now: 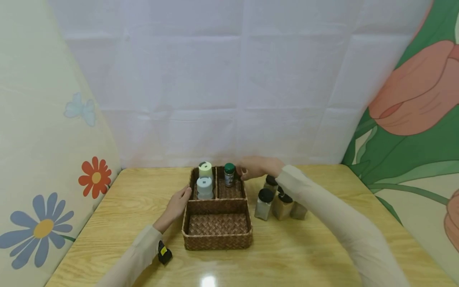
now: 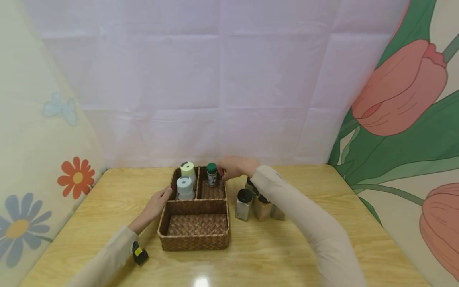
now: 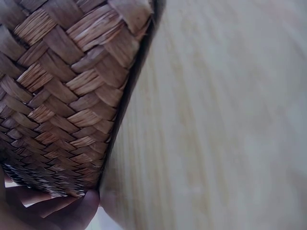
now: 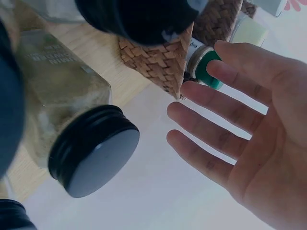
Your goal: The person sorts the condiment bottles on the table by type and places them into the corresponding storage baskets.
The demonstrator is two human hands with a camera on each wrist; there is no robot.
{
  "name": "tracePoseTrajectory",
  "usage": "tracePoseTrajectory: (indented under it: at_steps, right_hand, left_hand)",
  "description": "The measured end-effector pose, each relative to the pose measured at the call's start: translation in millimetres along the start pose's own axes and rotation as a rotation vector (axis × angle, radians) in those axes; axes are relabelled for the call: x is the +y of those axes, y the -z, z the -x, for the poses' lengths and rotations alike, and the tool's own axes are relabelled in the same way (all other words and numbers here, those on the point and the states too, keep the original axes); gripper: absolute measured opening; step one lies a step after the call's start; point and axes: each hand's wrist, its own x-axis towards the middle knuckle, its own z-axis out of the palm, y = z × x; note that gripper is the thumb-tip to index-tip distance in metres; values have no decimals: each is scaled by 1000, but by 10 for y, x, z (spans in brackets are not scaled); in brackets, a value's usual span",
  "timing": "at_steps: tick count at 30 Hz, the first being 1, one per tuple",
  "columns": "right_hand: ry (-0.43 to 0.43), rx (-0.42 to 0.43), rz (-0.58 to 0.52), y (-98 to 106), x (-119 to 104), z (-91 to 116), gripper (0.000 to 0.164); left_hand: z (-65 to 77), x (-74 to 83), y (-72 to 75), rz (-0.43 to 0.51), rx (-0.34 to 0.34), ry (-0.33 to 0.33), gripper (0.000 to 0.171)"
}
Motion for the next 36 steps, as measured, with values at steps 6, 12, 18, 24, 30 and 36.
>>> tracePoseTrajectory:
  at_steps: [6, 12, 18, 24, 30, 36]
  right_hand:
    - [19, 25, 13, -37, -41, 108, 16]
    - [47, 94, 30, -108, -48, 163, 13]
    - [111, 213, 49, -185, -61, 219, 7]
    - [137, 261, 52, -208, -97, 289, 5]
    - [135, 228, 45, -247, -140, 342, 8]
    - [140, 236, 62, -297, -157, 367, 9]
  left_hand:
    - [-26, -5, 0, -1, 5, -7, 58]
    - [-34, -10, -4, 4, -4, -3, 58]
    - [-17, -17, -6, 10, -5, -3, 58]
    - [-27, -28, 9, 2, 4, -6, 58]
    - [-28, -30, 19, -2, 3, -1, 58]
    - [-16, -33, 17, -2, 6, 7, 57]
